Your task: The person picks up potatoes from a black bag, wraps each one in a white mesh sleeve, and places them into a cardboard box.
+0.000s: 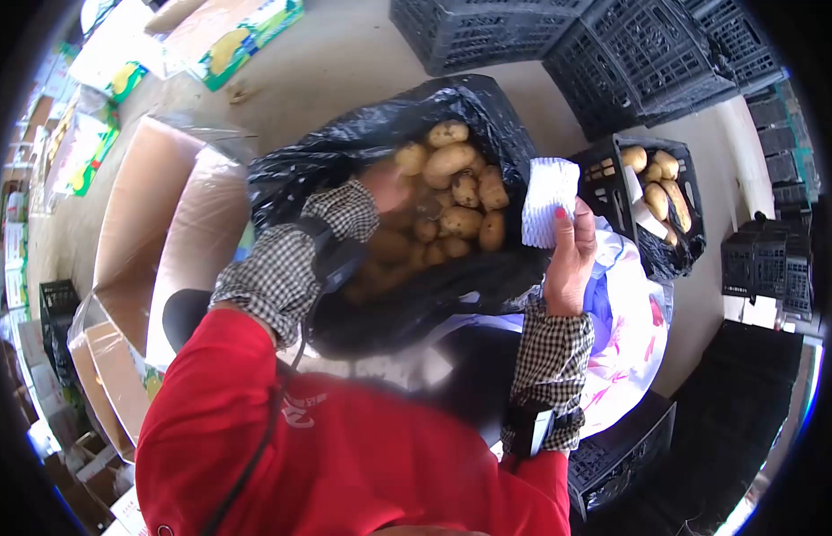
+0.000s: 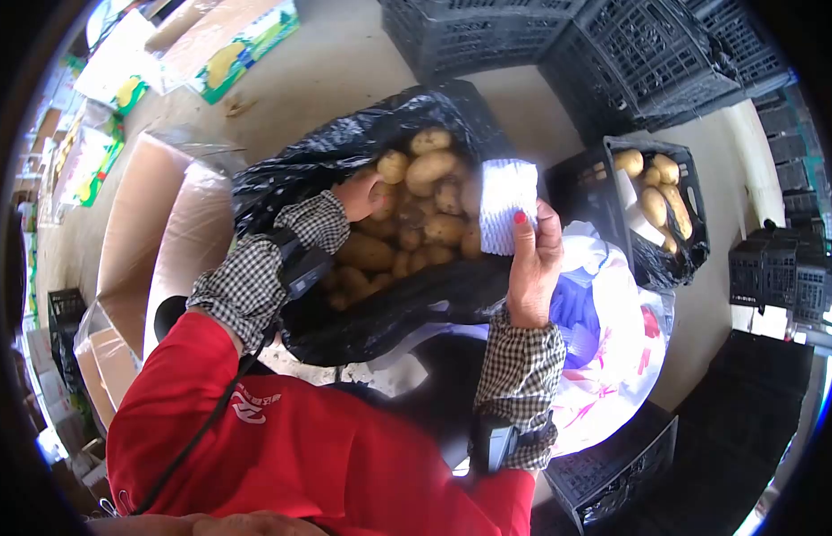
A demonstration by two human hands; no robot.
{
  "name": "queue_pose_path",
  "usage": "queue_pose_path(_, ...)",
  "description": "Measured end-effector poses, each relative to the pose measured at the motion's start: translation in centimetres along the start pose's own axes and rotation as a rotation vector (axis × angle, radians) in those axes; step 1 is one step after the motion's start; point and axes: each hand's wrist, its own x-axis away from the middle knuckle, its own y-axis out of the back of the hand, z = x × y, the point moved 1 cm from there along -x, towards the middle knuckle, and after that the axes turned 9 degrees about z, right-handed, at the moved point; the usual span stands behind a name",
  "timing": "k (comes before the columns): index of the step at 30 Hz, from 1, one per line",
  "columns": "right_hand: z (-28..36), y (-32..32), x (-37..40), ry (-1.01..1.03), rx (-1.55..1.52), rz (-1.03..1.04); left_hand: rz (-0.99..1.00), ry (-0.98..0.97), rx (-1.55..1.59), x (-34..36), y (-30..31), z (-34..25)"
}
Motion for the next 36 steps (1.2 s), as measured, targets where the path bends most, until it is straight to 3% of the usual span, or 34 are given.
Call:
queue_pose_path(3,-0.5,0.8,-0.5,-0.052,0.153,0.004,-0.238,-0.123,-0.060,-5.8,-1.9,-1.3)
queue_pose_path(7,-1.6,0.5,-1.2,-0.081,0.214,0.039,-0.250,-0.211,0.156,-9.0,-2.3,-4.1)
queue_pose_path(8,-1.8,0.7,-1.3,-0.103,0.194,0.023,-0.128,-0.063,0.208,-9.3,-2.0,-4.7)
queue_pose_path(10,-2.0,1.1,-1.4,-0.151,0.305,-0.002,0.116,-0.107,0.782,-8.2,-1.4,-4.3)
queue_pose_path(12,-2.2,1.4,-1.5,-0.142,0.454,-0.045,0.352,-0.343,1.433,-7.0,-2.8,-2.6)
queue_pose_path(15,-2.2,1.2,-1.5,-0.178,0.592,-0.021,0.599,-0.396,1.774,0.3,0.0,-3.2)
queue_pose_path(18,-1.9,-0.5,-0.9,-0.166,0.569,0.128,0.532,-0.548,1.573,6.3,3.3,-4.1)
queue_pose_path(23,-1.2,-5.4,0.0,-0.042,0.701,0.365,0.487,-0.603,1.309,12.1,5.6,-5.4)
queue_pose_path(29,0.6,-10.3,1.5,-0.008,0.565,0.449,0.342,-0.632,0.991,18.1,7.9,-2.4)
queue_pose_path(33,1.6,-14.2,3.3,0.087,0.639,0.569,0.376,-0.613,1.268,23.0,9.3,0.5)
queue_pose_path(34,2.6,-15.9,4.1,-0.052,0.602,0.630,0.349,-0.654,1.177,23.6,9.3,0.7)
queue_pose_path(35,2.2,-16.4,3.7,0.120,0.590,0.658,0.322,-0.701,1.120,23.0,9.2,0.2)
queue_pose_path(36,1.4,-17.6,4.1,0.129,0.501,0.665,0.327,-0.672,1.148,24.2,9.3,0.0)
